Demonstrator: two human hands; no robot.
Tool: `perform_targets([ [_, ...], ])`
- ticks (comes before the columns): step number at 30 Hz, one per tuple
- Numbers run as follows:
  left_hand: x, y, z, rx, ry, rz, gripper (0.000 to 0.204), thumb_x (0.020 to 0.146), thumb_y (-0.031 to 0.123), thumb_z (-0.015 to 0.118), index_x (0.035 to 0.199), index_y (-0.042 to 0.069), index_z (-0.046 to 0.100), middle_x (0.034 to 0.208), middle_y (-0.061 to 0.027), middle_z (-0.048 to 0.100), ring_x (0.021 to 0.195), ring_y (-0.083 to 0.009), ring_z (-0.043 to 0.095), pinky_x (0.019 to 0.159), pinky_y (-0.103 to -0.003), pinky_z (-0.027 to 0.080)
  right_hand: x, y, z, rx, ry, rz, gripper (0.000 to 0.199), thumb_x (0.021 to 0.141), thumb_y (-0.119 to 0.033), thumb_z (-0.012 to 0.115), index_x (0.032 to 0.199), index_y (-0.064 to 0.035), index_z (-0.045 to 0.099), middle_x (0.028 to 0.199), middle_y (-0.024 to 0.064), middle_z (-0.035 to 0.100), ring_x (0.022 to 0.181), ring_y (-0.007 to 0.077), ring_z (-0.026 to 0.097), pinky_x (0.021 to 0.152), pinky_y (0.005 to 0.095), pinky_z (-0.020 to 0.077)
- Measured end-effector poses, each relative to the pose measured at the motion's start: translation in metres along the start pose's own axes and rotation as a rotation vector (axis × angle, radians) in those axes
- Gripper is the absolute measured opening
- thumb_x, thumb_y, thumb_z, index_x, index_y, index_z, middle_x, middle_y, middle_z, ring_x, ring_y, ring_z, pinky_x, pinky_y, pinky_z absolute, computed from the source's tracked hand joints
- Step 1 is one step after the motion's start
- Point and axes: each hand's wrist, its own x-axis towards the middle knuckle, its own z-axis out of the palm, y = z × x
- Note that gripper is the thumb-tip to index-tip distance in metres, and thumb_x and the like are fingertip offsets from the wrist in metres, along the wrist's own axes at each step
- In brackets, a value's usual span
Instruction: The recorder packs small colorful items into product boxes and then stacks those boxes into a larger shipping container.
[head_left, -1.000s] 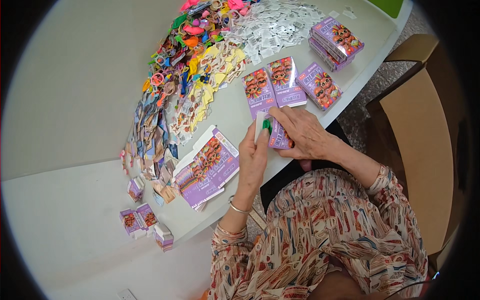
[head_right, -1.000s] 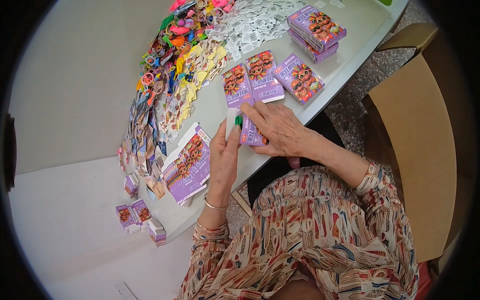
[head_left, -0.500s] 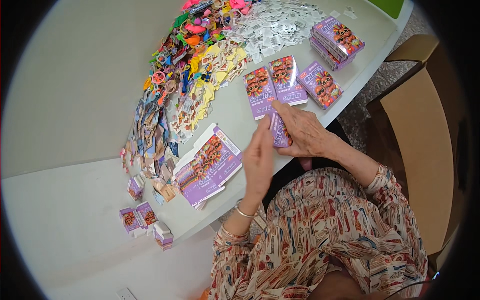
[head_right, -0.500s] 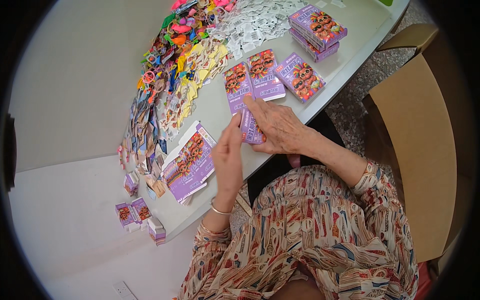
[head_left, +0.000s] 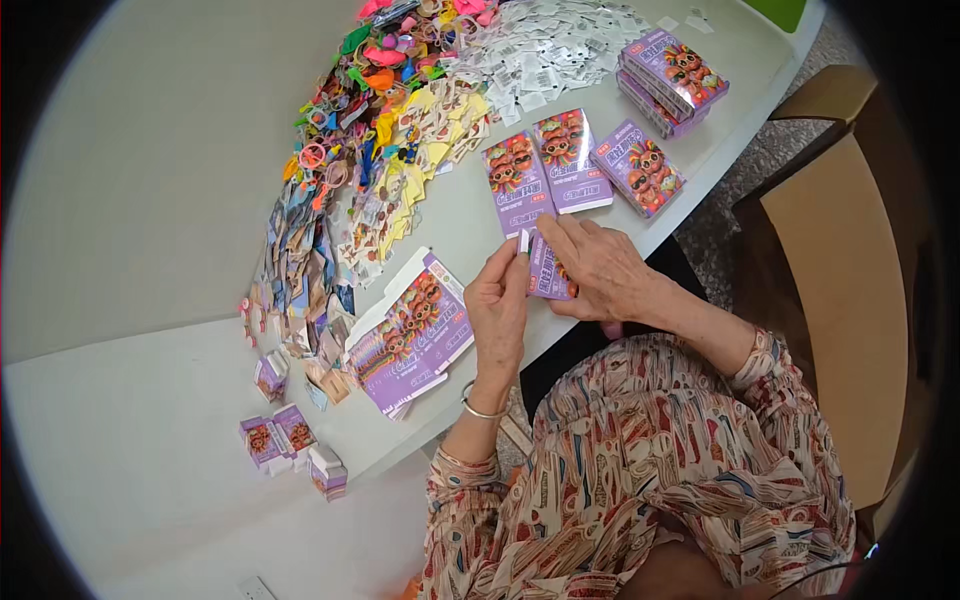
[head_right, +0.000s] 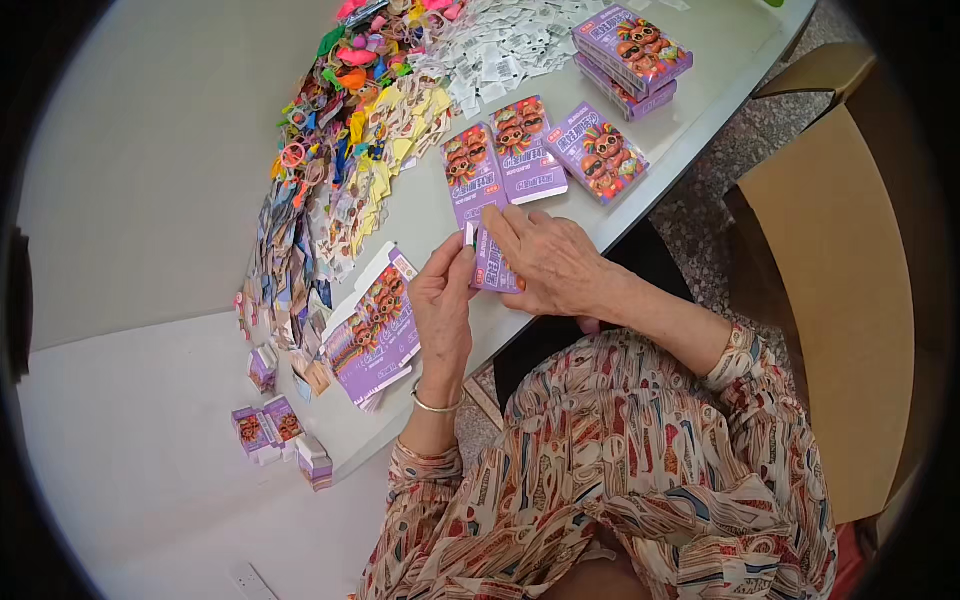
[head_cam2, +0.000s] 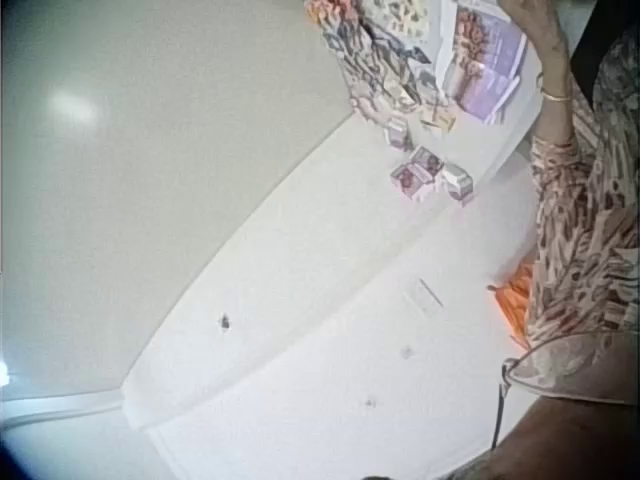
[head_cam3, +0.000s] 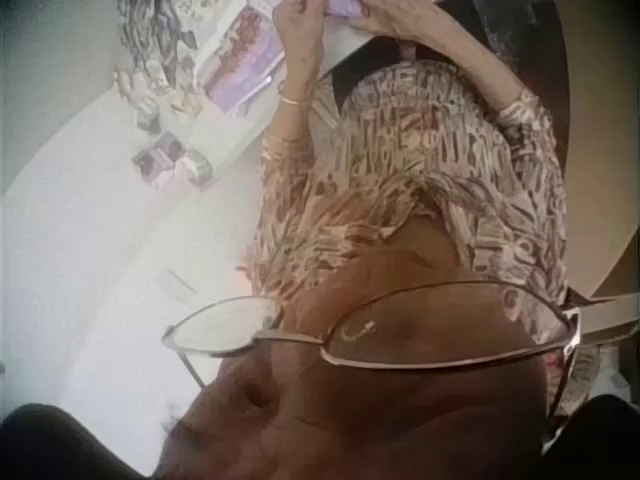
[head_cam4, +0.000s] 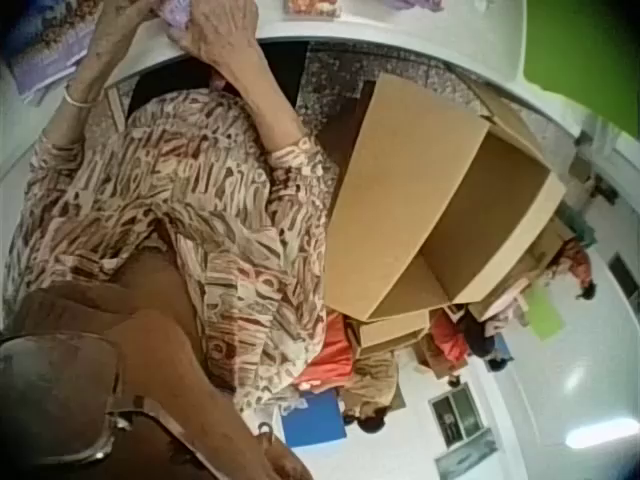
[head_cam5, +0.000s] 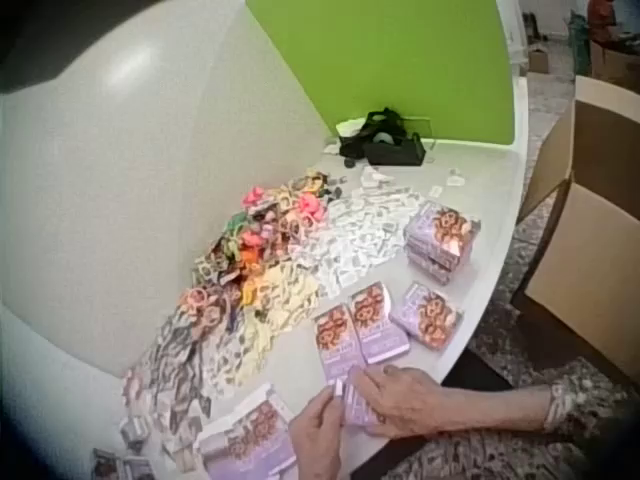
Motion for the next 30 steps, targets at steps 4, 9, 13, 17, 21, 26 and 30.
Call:
perform_targets([
  [4,-0.003,-0.003,0.001,0.132,0.054,0.071,0.029,0.093,0.004,0.055,0.120,-0.005,0.060,0.093,-0.0018,0.065,0.078,-0.0046,0.052,0.069,-0.022,0.046,0.000,0.001,0.000,0.014,0.007,-0.024,0.090,0.061,-0.028,0.076,0.132,0.0079,0.034,0.110,0.0190,0.052,0.091,0.0339,0.058,0.072,0.0422,0.0523],
  [9,-0.017,-0.001,0.008,0.581,0.021,0.312,0.033,0.093,0.001,0.050,0.125,-0.004,0.056,0.097,-0.0099,0.067,0.078,-0.0099,0.058,0.070,-0.025,0.048,0.000,0.001,0.001,0.027,0.010,-0.025,0.095,0.064,-0.032,0.077,0.136,0.0085,0.029,0.114,0.0215,0.051,0.091,0.0359,0.059,0.072,0.0429,0.0523],
  [13,-0.024,0.001,0.014,0.636,0.034,0.346,0.034,0.096,0.003,0.048,0.128,-0.004,0.053,0.102,-0.0119,0.067,0.082,-0.0127,0.061,0.077,-0.024,0.049,0.001,0.001,-0.002,0.031,-0.004,-0.014,0.094,0.067,-0.033,0.076,0.137,0.0070,0.028,0.112,0.0216,0.051,0.090,0.0370,0.059,0.070,0.0433,0.0523],
  [17,-0.012,-0.008,0.003,0.090,0.063,0.282,0.032,0.098,0.005,0.046,0.129,-0.004,0.049,0.119,-0.0148,0.063,0.096,-0.0199,0.066,0.081,-0.031,0.051,0.003,0.003,0.005,0.068,0.089,-0.042,0.093,0.068,-0.032,0.075,0.140,0.0024,0.027,0.105,0.0193,0.050,0.085,0.0358,0.060,0.065,0.0422,0.0532],
  [21,-0.025,-0.010,0.003,0.296,0.049,0.206,0.029,0.096,0.003,0.051,0.123,-0.005,0.055,0.110,-0.0157,0.067,0.090,-0.0172,0.066,0.076,-0.029,0.051,0.000,0.004,0.006,0.049,0.117,-0.041,0.091,0.069,-0.033,0.073,0.140,0.0002,0.029,0.104,0.0186,0.050,0.085,0.0356,0.060,0.065,0.0424,0.0533],
  [26,-0.030,-0.014,0.018,0.731,0.218,0.521,0.028,0.091,0.001,0.056,0.119,-0.004,0.059,0.097,-0.0190,0.068,0.081,-0.0124,0.065,0.067,-0.029,0.050,-0.001,0.001,0.006,-0.005,0.159,-0.067,0.091,0.068,-0.033,0.075,0.141,-0.0034,0.031,0.103,0.0185,0.049,0.084,0.0348,0.061,0.063,0.0423,0.0537],
  [30,-0.029,-0.007,0.011,0.604,0.095,0.274,0.029,0.093,0.001,0.054,0.122,-0.004,0.057,0.107,-0.0182,0.067,0.093,-0.0142,0.065,0.077,-0.029,0.051,-0.003,-0.004,-0.001,0.000,0.013,0.046,0.093,0.065,-0.034,0.077,0.140,-0.0032,0.033,0.112,0.0196,0.049,0.092,0.0351,0.059,0.072,0.0414,0.0529],
])
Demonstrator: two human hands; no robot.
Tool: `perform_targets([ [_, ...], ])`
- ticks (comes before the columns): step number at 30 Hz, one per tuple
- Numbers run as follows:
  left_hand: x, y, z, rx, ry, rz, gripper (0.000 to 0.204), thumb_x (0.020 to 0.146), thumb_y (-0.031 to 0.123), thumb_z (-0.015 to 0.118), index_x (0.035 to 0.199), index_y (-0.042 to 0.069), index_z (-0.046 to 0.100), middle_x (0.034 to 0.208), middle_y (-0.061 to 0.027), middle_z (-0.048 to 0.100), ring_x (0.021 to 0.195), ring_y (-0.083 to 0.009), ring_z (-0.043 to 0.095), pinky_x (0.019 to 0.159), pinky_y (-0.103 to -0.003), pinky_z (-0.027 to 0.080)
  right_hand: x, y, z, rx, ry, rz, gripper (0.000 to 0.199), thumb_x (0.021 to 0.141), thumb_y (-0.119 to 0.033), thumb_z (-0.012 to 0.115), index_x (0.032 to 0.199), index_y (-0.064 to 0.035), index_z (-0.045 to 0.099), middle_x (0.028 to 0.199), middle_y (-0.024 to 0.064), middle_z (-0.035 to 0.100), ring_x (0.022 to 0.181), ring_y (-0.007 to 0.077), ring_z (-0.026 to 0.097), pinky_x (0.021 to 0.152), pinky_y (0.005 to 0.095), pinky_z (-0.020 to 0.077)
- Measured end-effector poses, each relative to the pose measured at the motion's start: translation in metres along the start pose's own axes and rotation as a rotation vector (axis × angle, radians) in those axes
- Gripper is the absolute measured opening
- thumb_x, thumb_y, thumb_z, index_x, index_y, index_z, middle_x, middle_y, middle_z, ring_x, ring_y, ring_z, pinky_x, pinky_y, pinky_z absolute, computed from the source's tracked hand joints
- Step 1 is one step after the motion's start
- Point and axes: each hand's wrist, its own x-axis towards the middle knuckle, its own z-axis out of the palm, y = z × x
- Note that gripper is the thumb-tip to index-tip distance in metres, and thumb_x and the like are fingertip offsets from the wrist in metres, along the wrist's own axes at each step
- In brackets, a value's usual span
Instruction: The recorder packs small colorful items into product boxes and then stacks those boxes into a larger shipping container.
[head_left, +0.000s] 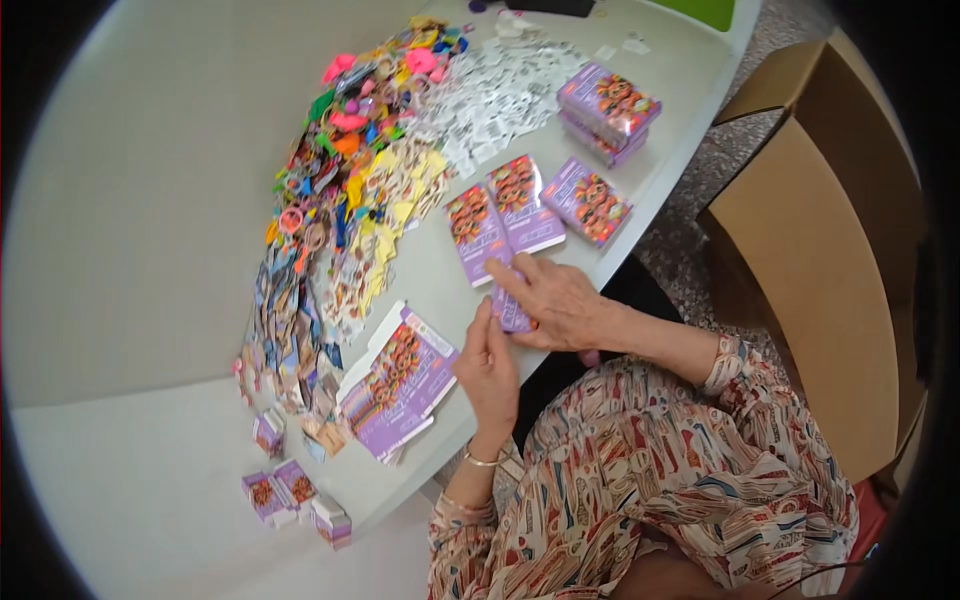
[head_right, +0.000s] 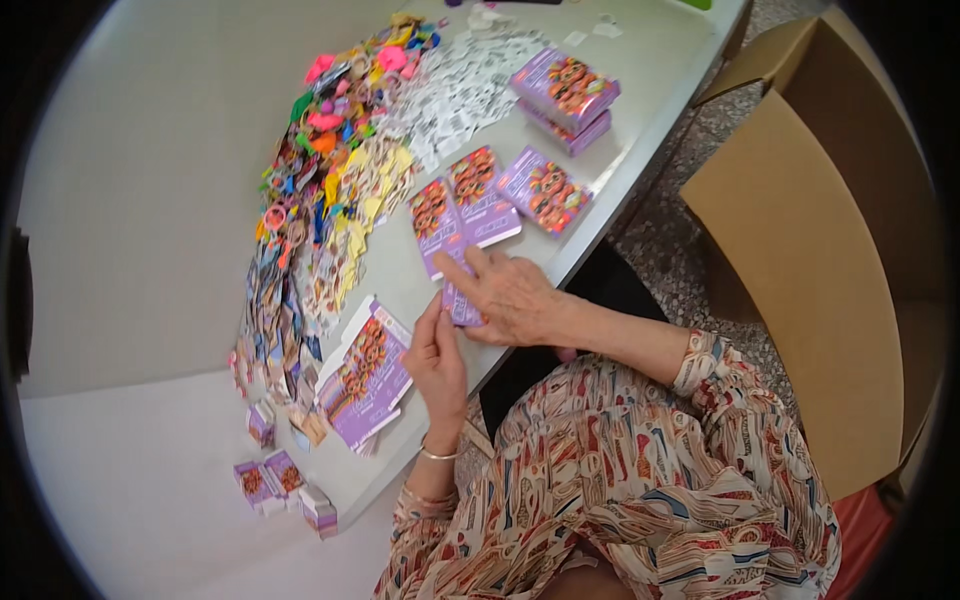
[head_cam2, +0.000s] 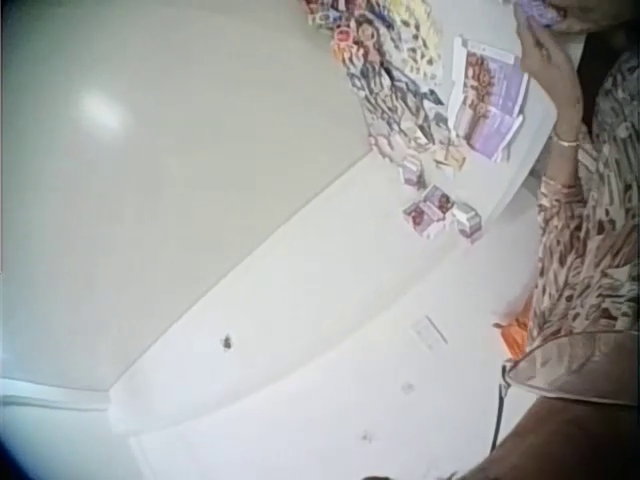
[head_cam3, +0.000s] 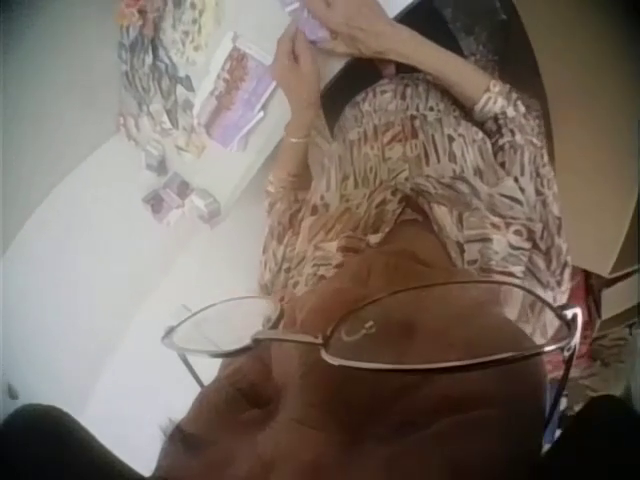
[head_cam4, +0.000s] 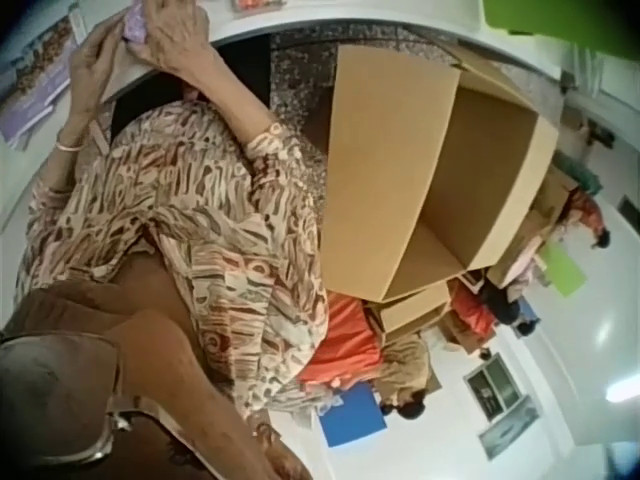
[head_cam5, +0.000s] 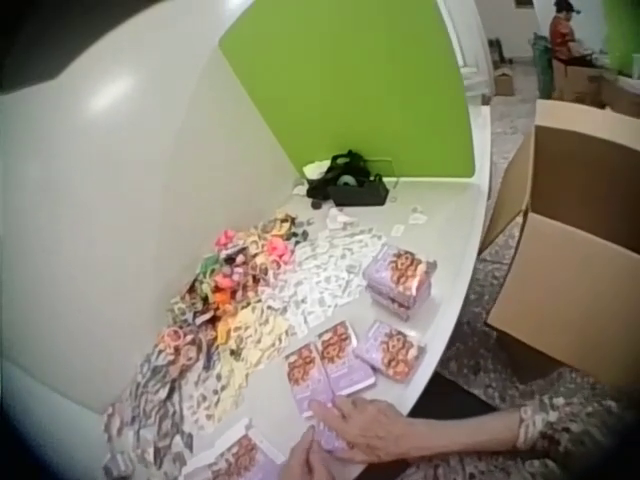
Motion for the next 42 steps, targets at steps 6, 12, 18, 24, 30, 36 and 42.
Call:
perform_targets([
  [6,0.021,0.025,-0.005,-0.671,-0.136,-0.081,0.036,0.094,0.006,0.058,0.127,-0.005,0.050,0.131,-0.0167,0.054,0.122,-0.0193,0.051,0.105,-0.034,0.038,-0.009,0.009,-0.039,-0.038,0.311,0.057,0.086,0.066,-0.031,0.079,0.132,0.0036,0.036,0.113,0.0213,0.050,0.095,0.0375,0.057,0.082,0.0442,0.0490],
  [12,0.069,0.000,0.012,0.020,-0.129,0.277,0.061,0.087,0.024,0.068,0.135,-0.003,0.041,0.130,-0.0245,0.050,0.124,-0.0356,0.047,0.105,-0.044,0.035,0.010,0.036,-0.075,-0.275,0.490,0.195,0.083,0.068,-0.027,0.079,0.130,0.0068,0.036,0.119,0.0207,0.048,0.106,0.0373,0.050,0.090,0.0443,0.0426],
  [18,0.096,0.006,0.033,0.542,-0.024,0.330,0.084,0.074,0.044,0.076,0.138,0.004,0.040,0.141,-0.0291,0.031,0.122,-0.0429,0.040,0.102,-0.050,0.032,0.012,0.043,-0.050,-0.375,0.363,0.237,0.079,0.070,-0.026,0.077,0.132,0.0040,0.037,0.127,0.0207,0.043,0.116,0.0372,0.043,0.094,0.0461,0.0382],
  [24,0.100,-0.019,0.021,0.452,-0.154,0.441,0.080,0.073,0.035,0.078,0.138,0.007,0.042,0.143,-0.0293,0.027,0.118,-0.0436,0.043,0.097,-0.048,0.039,0.019,0.059,-0.033,-0.520,0.381,0.216,0.074,0.073,-0.024,0.075,0.131,0.0029,0.039,0.131,0.0195,0.042,0.119,0.0370,0.040,0.097,0.0480,0.0349],
  [30,0.084,-0.014,-0.023,0.307,-0.105,0.199,0.062,0.077,0.023,0.075,0.132,0.006,0.051,0.129,-0.0221,0.050,0.106,-0.0330,0.056,0.088,-0.040,0.048,0.024,0.041,-0.031,-0.464,0.476,0.127,0.077,0.070,-0.025,0.077,0.132,0.0014,0.041,0.143,0.0205,0.034,0.129,0.0385,0.034,0.104,0.0497,0.0298],
  [36,0.048,0.028,-0.069,-0.580,-0.541,-0.289,0.042,0.090,0.020,0.064,0.127,0.001,0.056,0.106,-0.0086,0.065,0.091,-0.0117,0.060,0.079,-0.024,0.050,0.013,-0.006,-0.001,-0.153,0.385,-0.358,0.097,0.050,-0.020,0.086,0.131,-0.0014,0.036,0.147,0.0242,0.028,0.130,0.0450,0.032,0.104,0.0551,0.0329],
  [42,0.077,-0.017,-0.102,-0.557,-0.607,-0.454,0.045,0.098,0.036,0.049,0.121,-0.001,0.060,0.106,-0.0112,0.066,0.087,-0.0178,0.064,0.076,-0.031,0.052,0.013,-0.022,-0.002,-0.050,0.095,-0.254,0.090,0.053,-0.023,0.084,0.125,0.0031,0.038,0.119,0.0208,0.049,0.105,0.0371,0.052,0.091,0.0454,0.0429],
])
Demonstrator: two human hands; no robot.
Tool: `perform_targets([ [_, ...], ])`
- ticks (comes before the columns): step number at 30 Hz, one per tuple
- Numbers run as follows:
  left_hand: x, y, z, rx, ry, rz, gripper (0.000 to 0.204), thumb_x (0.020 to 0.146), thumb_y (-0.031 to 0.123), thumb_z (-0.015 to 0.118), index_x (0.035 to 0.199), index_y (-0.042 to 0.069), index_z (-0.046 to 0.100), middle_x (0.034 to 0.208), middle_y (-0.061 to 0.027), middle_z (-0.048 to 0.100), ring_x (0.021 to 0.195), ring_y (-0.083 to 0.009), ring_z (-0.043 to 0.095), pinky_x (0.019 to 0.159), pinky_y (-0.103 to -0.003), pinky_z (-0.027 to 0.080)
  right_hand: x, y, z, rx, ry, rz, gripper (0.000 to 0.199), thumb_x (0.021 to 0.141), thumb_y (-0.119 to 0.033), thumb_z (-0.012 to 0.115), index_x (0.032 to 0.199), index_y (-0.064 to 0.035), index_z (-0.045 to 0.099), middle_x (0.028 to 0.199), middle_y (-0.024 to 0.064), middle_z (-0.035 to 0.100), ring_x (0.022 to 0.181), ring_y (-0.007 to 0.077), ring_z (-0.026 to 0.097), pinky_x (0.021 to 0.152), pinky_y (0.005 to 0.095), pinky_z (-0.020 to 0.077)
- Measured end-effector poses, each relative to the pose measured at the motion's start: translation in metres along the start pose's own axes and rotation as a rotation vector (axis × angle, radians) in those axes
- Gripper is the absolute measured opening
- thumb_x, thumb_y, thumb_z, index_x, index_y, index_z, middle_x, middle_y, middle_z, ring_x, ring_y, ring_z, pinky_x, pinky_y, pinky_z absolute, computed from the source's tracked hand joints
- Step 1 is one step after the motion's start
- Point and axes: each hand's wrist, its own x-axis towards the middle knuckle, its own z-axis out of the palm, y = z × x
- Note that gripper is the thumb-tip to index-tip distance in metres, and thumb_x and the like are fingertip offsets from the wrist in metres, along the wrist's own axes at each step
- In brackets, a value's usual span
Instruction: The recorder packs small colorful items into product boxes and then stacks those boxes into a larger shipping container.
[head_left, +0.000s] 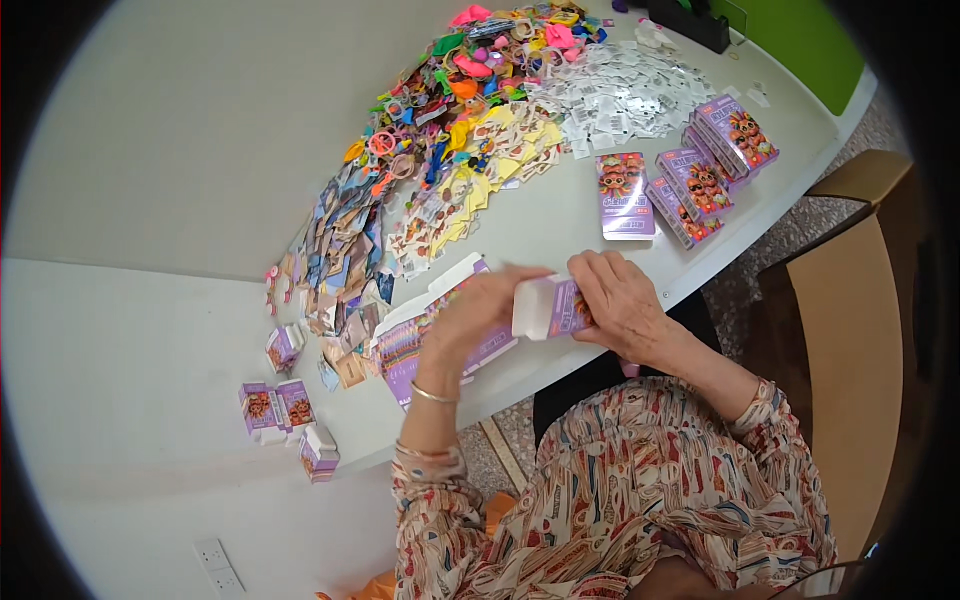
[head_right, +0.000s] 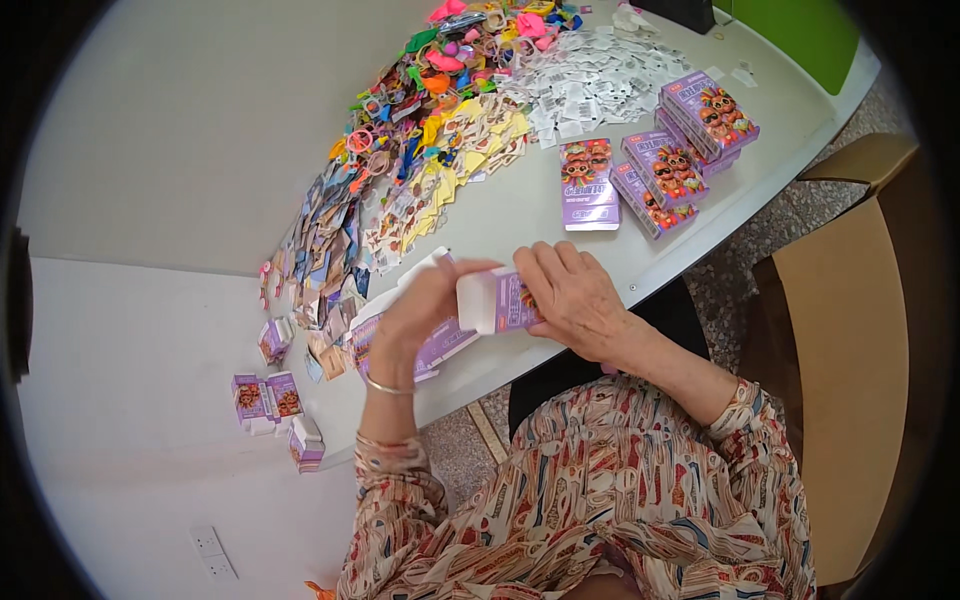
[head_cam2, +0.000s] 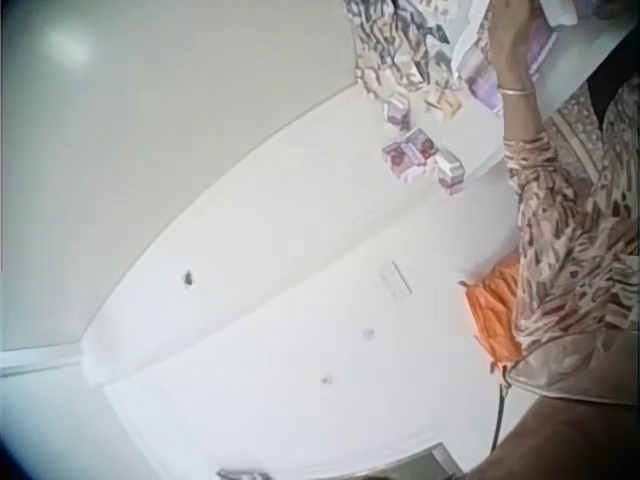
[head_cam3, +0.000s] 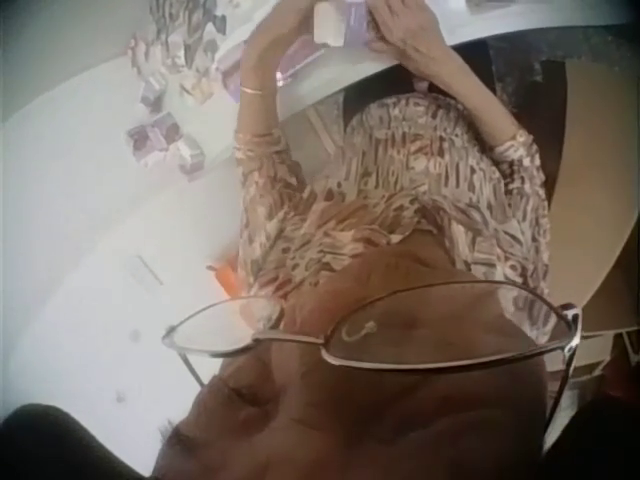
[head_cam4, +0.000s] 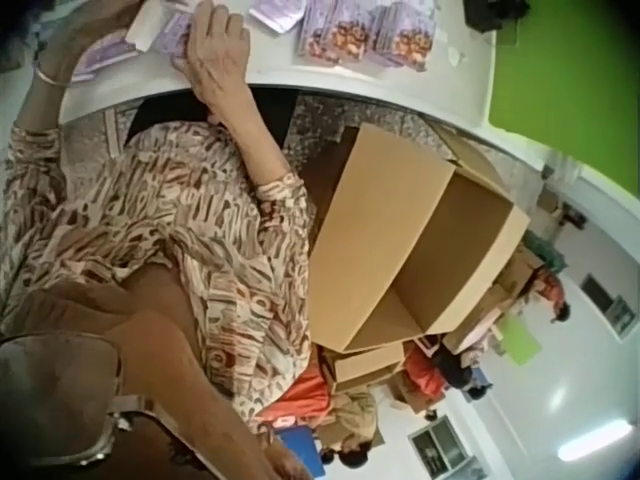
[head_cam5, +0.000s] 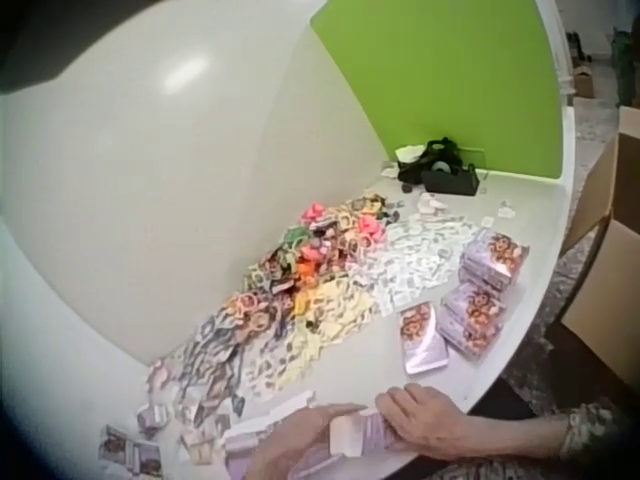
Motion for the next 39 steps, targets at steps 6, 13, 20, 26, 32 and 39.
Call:
perform_targets([
  [6,0.063,-0.018,-0.137,0.814,0.769,0.346,0.040,0.087,0.035,0.063,0.102,-0.002,0.068,0.084,-0.0082,0.070,0.075,-0.0190,0.064,0.066,-0.032,0.050,-0.001,-0.005,0.012,0.105,-0.001,0.144,0.079,0.067,-0.041,0.078,0.121,0.0049,0.041,0.093,0.0177,0.055,0.085,0.0331,0.057,0.075,0.0425,0.0445],
  [13,0.096,-0.042,-0.141,1.324,0.890,0.440,0.036,0.072,0.028,0.073,0.097,0.002,0.064,0.093,-0.0178,0.064,0.088,-0.0379,0.053,0.072,-0.048,0.047,0.002,0.003,0.024,0.109,0.037,0.189,0.068,0.068,-0.042,0.076,0.110,0.0021,0.045,0.085,0.0158,0.056,0.080,0.0323,0.058,0.073,0.0414,0.0447],
  [20,0.091,-0.039,-0.139,1.337,0.879,0.501,0.026,0.076,0.022,0.069,0.094,0.004,0.065,0.081,-0.0149,0.064,0.081,-0.0352,0.055,0.067,-0.047,0.047,0.005,0.003,0.024,0.110,0.029,0.213,0.064,0.069,-0.039,0.075,0.107,0.0021,0.045,0.082,0.0154,0.054,0.079,0.0321,0.058,0.070,0.0411,0.0455],
  [26,0.082,-0.033,-0.146,1.462,1.033,0.743,0.015,0.084,0.017,0.060,0.089,0.005,0.067,0.077,-0.0161,0.064,0.071,-0.0346,0.059,0.062,-0.042,0.049,0.006,0.005,0.026,0.127,0.062,0.209,0.060,0.069,-0.041,0.072,0.103,0.0005,0.046,0.084,0.0152,0.055,0.079,0.0315,0.059,0.069,0.0414,0.0457],
  [32,0.048,-0.002,-0.117,0.282,0.562,0.364,0.026,0.093,0.020,0.060,0.105,-0.001,0.067,0.084,-0.0056,0.068,0.071,-0.0104,0.062,0.064,-0.025,0.050,0.005,0.012,0.026,0.160,0.036,0.263,0.057,0.069,-0.041,0.072,0.098,0.0000,0.046,0.083,0.0162,0.055,0.076,0.0323,0.060,0.066,0.0424,0.0465],
  [39,0.003,0.003,-0.064,-0.117,0.240,0.343,0.020,0.093,0.016,0.060,0.105,0.000,0.066,0.089,-0.0059,0.068,0.076,-0.0120,0.063,0.071,-0.026,0.053,0.011,0.004,0.026,0.101,0.040,0.243,0.061,0.068,-0.039,0.075,0.103,0.0009,0.045,0.084,0.0160,0.055,0.079,0.0328,0.059,0.069,0.0416,0.0457],
])
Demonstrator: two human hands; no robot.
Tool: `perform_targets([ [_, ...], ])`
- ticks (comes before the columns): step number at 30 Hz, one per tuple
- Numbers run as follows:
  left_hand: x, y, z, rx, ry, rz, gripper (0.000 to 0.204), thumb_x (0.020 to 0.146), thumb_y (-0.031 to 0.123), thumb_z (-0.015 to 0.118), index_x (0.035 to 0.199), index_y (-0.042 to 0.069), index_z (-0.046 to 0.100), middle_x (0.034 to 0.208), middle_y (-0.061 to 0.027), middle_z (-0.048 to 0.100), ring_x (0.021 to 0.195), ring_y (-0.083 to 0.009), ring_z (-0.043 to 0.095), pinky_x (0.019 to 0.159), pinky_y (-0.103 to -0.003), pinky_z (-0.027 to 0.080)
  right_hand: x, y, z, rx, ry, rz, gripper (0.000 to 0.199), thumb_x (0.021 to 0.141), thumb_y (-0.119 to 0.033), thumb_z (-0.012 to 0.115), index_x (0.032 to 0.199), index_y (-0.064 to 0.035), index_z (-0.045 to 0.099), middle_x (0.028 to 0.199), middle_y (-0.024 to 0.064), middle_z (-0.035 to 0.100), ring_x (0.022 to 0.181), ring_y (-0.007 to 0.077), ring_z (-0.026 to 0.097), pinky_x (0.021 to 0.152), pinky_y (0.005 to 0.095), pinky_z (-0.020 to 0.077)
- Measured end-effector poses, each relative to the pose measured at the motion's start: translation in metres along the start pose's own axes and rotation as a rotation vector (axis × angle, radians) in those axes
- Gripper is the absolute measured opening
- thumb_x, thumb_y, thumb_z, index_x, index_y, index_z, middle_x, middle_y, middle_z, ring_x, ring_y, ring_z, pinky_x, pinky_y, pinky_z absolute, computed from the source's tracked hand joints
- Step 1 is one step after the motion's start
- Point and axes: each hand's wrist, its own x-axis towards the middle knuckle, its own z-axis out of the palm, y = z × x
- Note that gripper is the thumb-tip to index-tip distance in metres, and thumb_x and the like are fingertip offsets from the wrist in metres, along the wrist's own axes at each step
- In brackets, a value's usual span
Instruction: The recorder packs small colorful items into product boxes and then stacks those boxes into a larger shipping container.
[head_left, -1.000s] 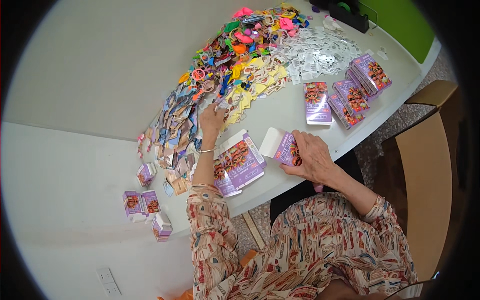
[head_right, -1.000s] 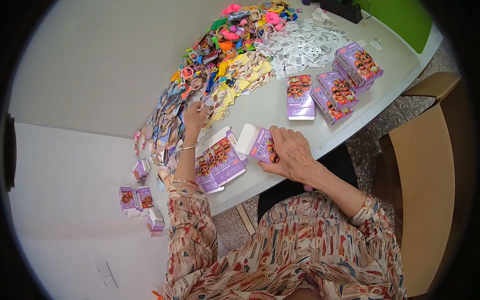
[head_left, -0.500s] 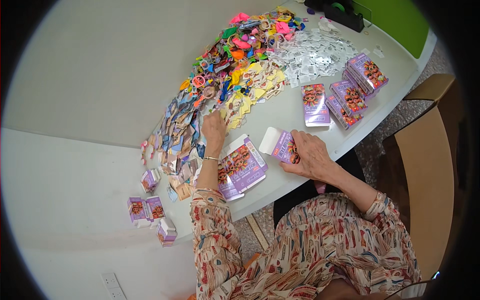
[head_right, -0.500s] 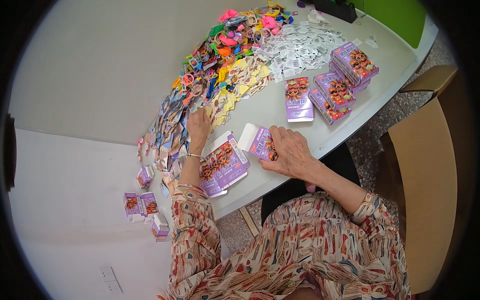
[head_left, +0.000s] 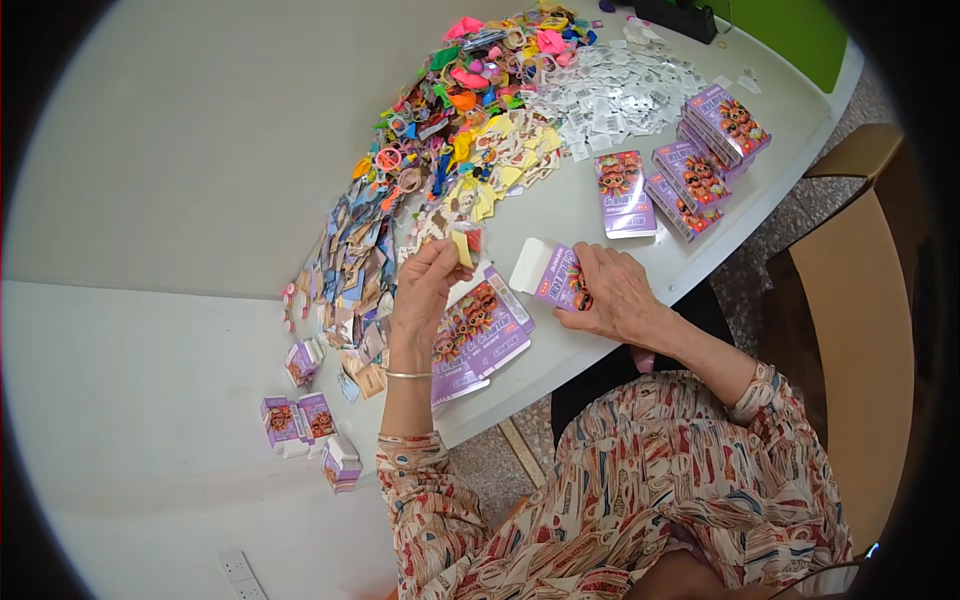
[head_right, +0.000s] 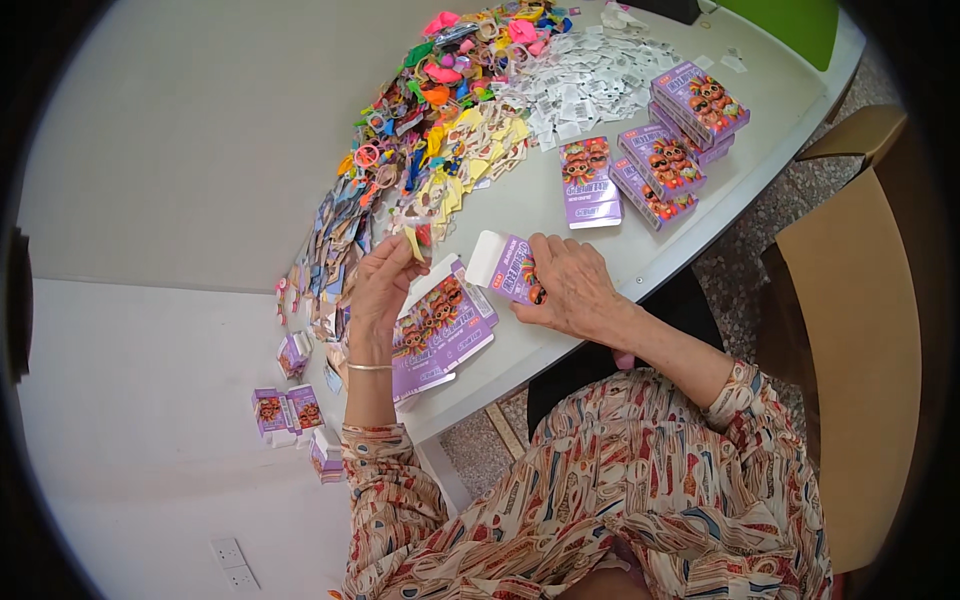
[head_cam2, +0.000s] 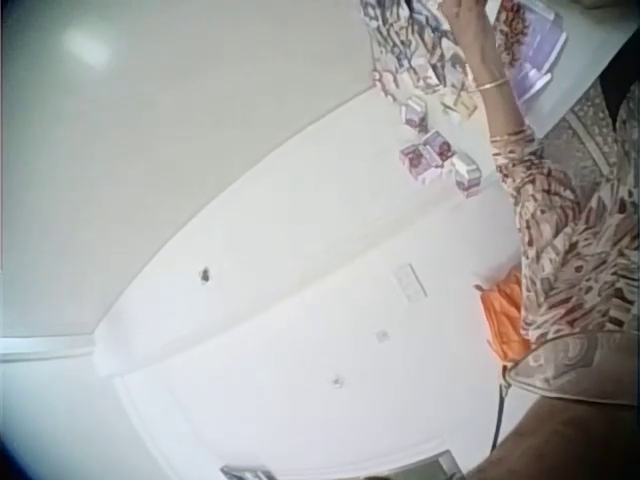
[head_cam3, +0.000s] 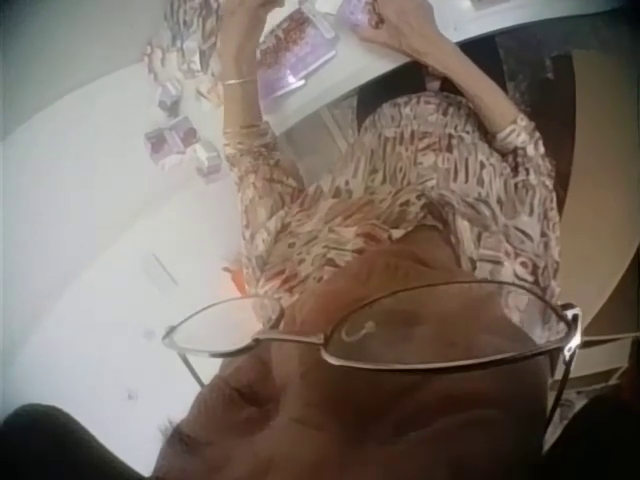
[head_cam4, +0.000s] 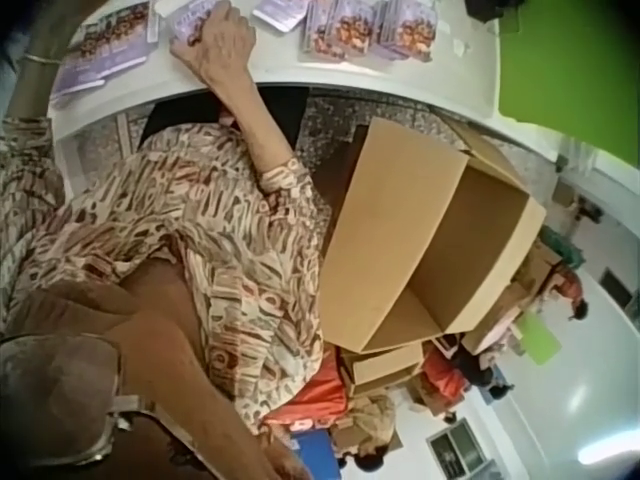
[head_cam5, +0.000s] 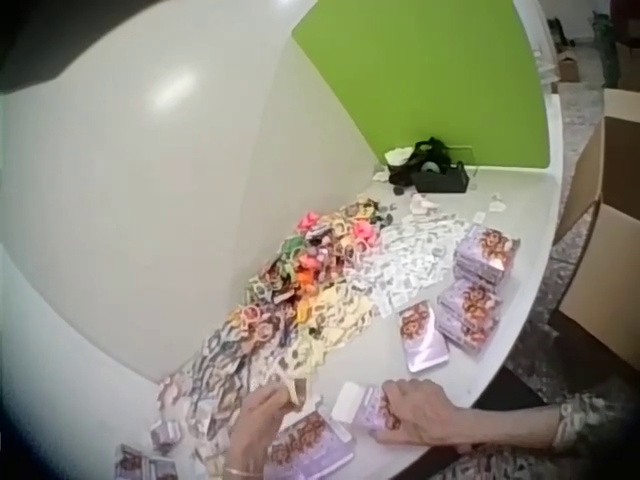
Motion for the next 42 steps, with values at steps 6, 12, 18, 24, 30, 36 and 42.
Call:
perform_targets([
  [6,-0.006,-0.007,0.016,0.087,-0.146,-0.095,0.022,0.093,0.017,0.062,0.103,-0.002,0.067,0.087,-0.0046,0.068,0.074,-0.0106,0.061,0.069,-0.025,0.050,-0.001,-0.003,-0.005,-0.001,-0.060,-0.003,0.066,0.068,-0.041,0.075,0.109,0.0015,0.045,0.088,0.0166,0.056,0.080,0.0329,0.059,0.071,0.0416,0.0455],
  [12,-0.014,-0.008,0.044,0.991,-0.035,0.333,0.015,0.086,0.011,0.065,0.098,0.001,0.067,0.078,-0.0058,0.066,0.069,-0.0124,0.059,0.064,-0.027,0.046,-0.003,-0.002,-0.007,0.004,-0.122,0.006,0.069,0.068,-0.043,0.074,0.111,0.0009,0.043,0.090,0.0172,0.056,0.082,0.0343,0.059,0.074,0.0421,0.0453],
  [18,-0.029,-0.009,0.090,1.383,-0.118,0.683,0.016,0.078,0.005,0.065,0.094,0.003,0.064,0.074,-0.0096,0.058,0.074,-0.0281,0.056,0.064,-0.038,0.046,-0.006,-0.004,-0.004,0.012,-0.145,0.014,0.071,0.068,-0.042,0.074,0.115,0.0009,0.042,0.093,0.0164,0.056,0.084,0.0331,0.059,0.074,0.0421,0.0444],
  [24,-0.023,-0.005,0.091,1.153,-0.181,0.421,0.016,0.082,0.005,0.063,0.097,0.003,0.065,0.085,-0.0108,0.065,0.074,-0.0255,0.060,0.067,-0.034,0.048,-0.015,-0.001,-0.003,0.008,-0.083,-0.016,0.073,0.066,-0.040,0.076,0.117,0.0017,0.042,0.093,0.0154,0.055,0.084,0.0324,0.059,0.074,0.0430,0.0434],
  [30,-0.001,0.016,0.084,0.742,-0.167,0.236,0.017,0.089,0.009,0.061,0.102,0.002,0.067,0.086,-0.0054,0.068,0.078,-0.0131,0.062,0.071,-0.027,0.050,-0.014,0.009,0.002,0.098,0.058,0.018,0.077,0.067,-0.040,0.077,0.119,0.0026,0.041,0.090,0.0177,0.057,0.085,0.0335,0.060,0.075,0.0425,0.0454],
  [36,0.095,-0.019,-0.006,0.711,0.227,0.281,0.016,0.085,0.012,0.061,0.092,0.001,0.070,0.073,-0.0098,0.067,0.065,-0.0175,0.064,0.060,-0.029,0.048,-0.013,0.008,0.008,0.178,0.144,0.013,0.082,0.065,-0.041,0.080,0.122,0.0026,0.040,0.093,0.0201,0.059,0.083,0.0363,0.059,0.077,0.0437,0.0466],
  [42,0.117,-0.041,-0.026,1.266,0.323,0.494,0.014,0.078,0.016,0.065,0.082,0.003,0.068,0.076,-0.0191,0.065,0.067,-0.0348,0.063,0.062,-0.042,0.049,-0.011,0.011,0.010,0.194,0.172,-0.013,0.079,0.066,-0.041,0.079,0.119,0.0027,0.041,0.092,0.0159,0.057,0.084,0.0312,0.059,0.075,0.0401,0.0424],
])
